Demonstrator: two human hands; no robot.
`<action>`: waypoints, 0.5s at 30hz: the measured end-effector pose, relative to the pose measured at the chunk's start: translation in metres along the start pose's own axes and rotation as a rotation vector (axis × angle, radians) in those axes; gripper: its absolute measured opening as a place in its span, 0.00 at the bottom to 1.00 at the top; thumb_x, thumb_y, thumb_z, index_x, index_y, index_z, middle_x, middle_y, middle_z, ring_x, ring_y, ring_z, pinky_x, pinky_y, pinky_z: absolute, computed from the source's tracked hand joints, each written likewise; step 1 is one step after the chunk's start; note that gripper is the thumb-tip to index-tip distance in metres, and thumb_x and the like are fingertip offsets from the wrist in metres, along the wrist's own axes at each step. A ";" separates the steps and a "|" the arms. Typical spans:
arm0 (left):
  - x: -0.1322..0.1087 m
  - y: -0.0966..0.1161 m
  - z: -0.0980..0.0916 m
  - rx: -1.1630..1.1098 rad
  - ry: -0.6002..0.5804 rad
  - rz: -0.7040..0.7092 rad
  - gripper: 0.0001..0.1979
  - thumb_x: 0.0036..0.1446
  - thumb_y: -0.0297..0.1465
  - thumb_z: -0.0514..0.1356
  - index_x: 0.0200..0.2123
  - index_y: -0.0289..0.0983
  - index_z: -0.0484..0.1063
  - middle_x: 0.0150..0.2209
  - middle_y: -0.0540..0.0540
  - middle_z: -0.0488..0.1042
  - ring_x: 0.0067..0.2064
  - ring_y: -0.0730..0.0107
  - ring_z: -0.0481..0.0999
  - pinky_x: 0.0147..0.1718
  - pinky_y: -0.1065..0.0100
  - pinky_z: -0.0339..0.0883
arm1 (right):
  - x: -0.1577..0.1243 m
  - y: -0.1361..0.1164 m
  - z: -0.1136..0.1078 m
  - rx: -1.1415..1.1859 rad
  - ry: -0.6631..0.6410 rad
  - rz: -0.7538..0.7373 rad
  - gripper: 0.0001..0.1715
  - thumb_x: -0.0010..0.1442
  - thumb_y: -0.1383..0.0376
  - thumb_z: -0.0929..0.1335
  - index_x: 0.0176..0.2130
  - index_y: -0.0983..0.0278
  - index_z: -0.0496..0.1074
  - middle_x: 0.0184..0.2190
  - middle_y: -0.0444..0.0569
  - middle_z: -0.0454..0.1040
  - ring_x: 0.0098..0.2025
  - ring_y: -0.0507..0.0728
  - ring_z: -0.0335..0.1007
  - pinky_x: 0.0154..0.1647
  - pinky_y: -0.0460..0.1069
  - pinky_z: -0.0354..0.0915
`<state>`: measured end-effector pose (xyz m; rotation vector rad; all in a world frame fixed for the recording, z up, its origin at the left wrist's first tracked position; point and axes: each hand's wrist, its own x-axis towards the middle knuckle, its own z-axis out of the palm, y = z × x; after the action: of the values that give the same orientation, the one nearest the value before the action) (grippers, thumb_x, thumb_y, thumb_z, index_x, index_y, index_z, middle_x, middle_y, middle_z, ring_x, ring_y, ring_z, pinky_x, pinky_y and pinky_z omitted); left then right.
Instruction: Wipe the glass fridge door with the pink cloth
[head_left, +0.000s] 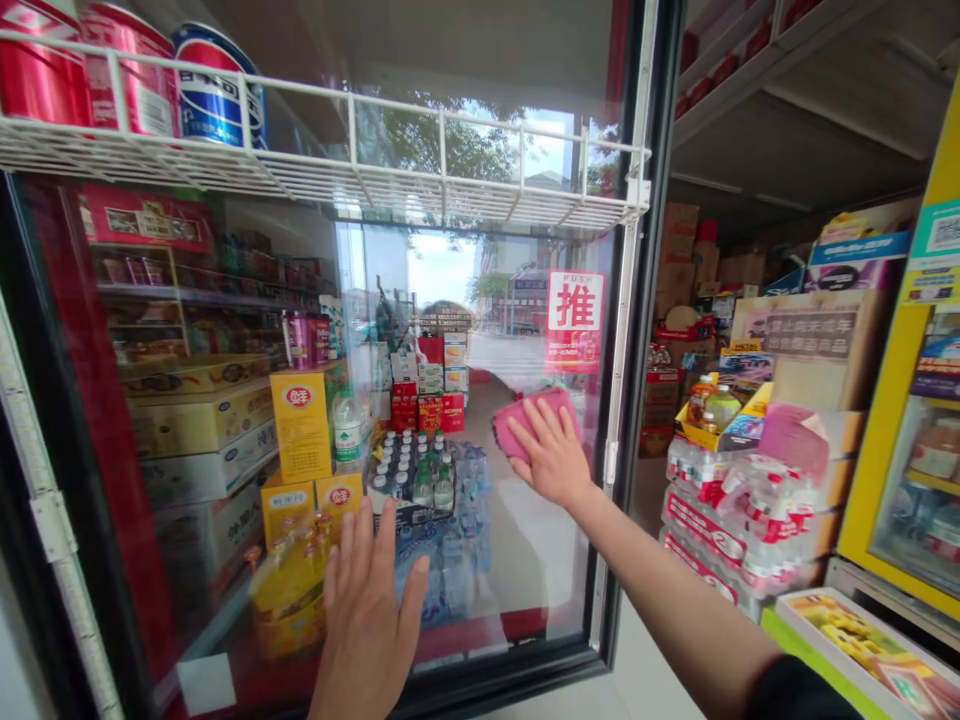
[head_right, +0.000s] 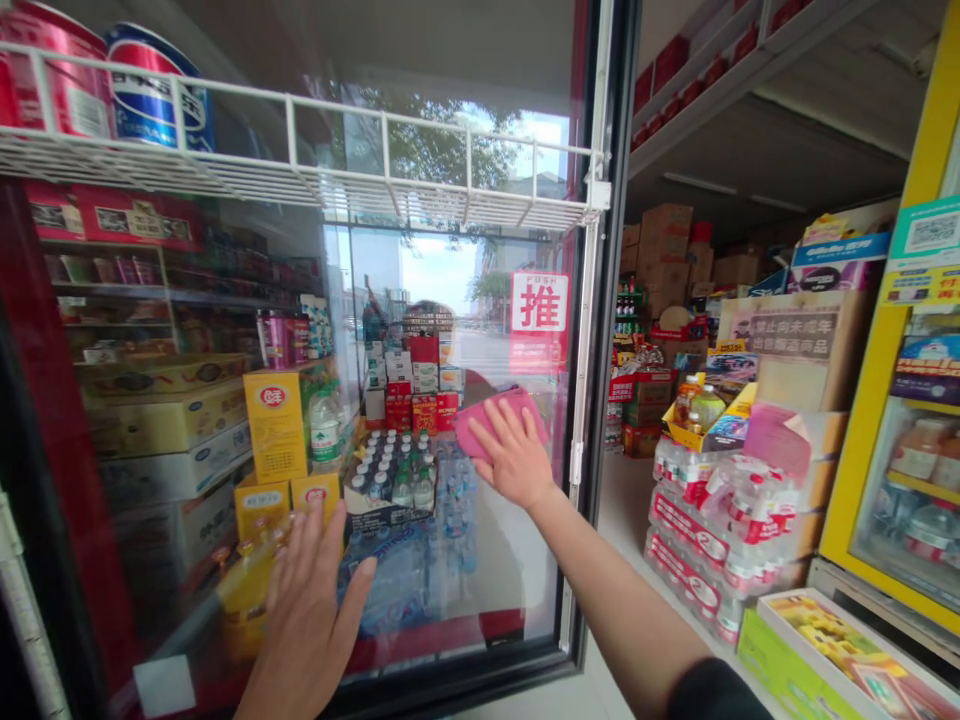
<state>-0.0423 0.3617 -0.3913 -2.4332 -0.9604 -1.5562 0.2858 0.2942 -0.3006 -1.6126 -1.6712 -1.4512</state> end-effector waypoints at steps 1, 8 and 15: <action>0.000 0.000 0.000 -0.006 0.003 -0.002 0.39 0.75 0.39 0.53 0.82 0.46 0.41 0.82 0.37 0.47 0.82 0.45 0.45 0.75 0.32 0.51 | 0.005 0.008 -0.003 -0.019 0.043 0.086 0.41 0.71 0.53 0.71 0.76 0.59 0.63 0.79 0.62 0.53 0.82 0.72 0.46 0.79 0.76 0.45; 0.001 -0.010 -0.006 0.007 0.013 -0.026 0.40 0.75 0.39 0.53 0.82 0.46 0.39 0.82 0.37 0.46 0.82 0.43 0.45 0.74 0.31 0.54 | 0.097 -0.007 0.004 -0.015 0.399 0.603 0.46 0.73 0.54 0.67 0.79 0.71 0.54 0.80 0.73 0.45 0.82 0.81 0.35 0.74 0.84 0.43; 0.006 -0.018 -0.017 0.034 0.043 -0.028 0.41 0.75 0.40 0.53 0.82 0.47 0.36 0.82 0.36 0.46 0.82 0.42 0.45 0.73 0.30 0.54 | 0.182 -0.103 -0.002 0.129 0.134 0.258 0.47 0.72 0.53 0.69 0.79 0.64 0.53 0.83 0.62 0.35 0.84 0.75 0.27 0.80 0.78 0.33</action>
<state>-0.0637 0.3718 -0.3822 -2.3637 -1.0094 -1.5810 0.1461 0.4017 -0.1873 -1.5579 -1.3945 -1.2663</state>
